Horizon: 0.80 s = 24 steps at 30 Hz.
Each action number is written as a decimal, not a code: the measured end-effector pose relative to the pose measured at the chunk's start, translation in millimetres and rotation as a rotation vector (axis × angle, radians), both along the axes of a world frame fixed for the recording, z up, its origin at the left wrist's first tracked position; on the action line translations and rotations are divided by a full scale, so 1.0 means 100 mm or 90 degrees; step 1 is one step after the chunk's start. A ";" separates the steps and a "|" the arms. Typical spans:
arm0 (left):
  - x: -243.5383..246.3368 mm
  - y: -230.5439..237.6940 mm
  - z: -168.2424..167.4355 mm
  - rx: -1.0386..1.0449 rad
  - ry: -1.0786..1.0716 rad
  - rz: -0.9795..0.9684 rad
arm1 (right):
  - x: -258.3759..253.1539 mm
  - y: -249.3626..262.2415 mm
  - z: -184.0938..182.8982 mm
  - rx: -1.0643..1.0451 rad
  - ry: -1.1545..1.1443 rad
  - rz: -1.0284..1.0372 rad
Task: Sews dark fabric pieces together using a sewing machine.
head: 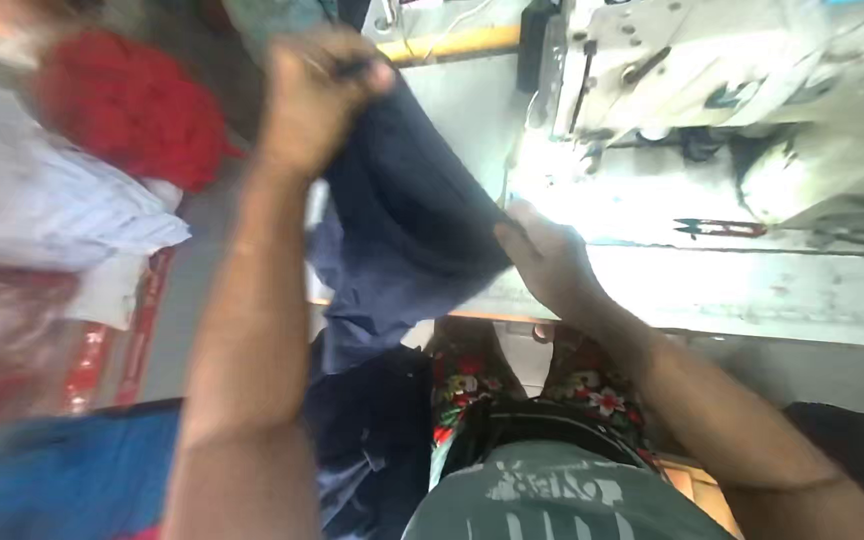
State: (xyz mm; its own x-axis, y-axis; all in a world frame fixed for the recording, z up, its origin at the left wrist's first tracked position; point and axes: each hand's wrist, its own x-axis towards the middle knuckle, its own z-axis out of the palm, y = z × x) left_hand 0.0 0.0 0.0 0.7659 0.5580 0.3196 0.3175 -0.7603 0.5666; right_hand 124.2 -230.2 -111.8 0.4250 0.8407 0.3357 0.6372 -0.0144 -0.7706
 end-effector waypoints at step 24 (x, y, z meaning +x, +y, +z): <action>1.22 -0.41 -1.72 -0.114 0.345 -0.108 | 0.55 -0.07 -1.19 -0.111 -0.368 -0.081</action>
State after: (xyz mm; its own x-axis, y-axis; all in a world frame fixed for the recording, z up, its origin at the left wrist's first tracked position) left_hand 121.6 -40.7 -172.4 0.8766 0.4227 -0.2301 0.4800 -0.7335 0.4813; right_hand 179.1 -236.7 -230.9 0.3163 0.8582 0.4043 0.9360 -0.2127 -0.2806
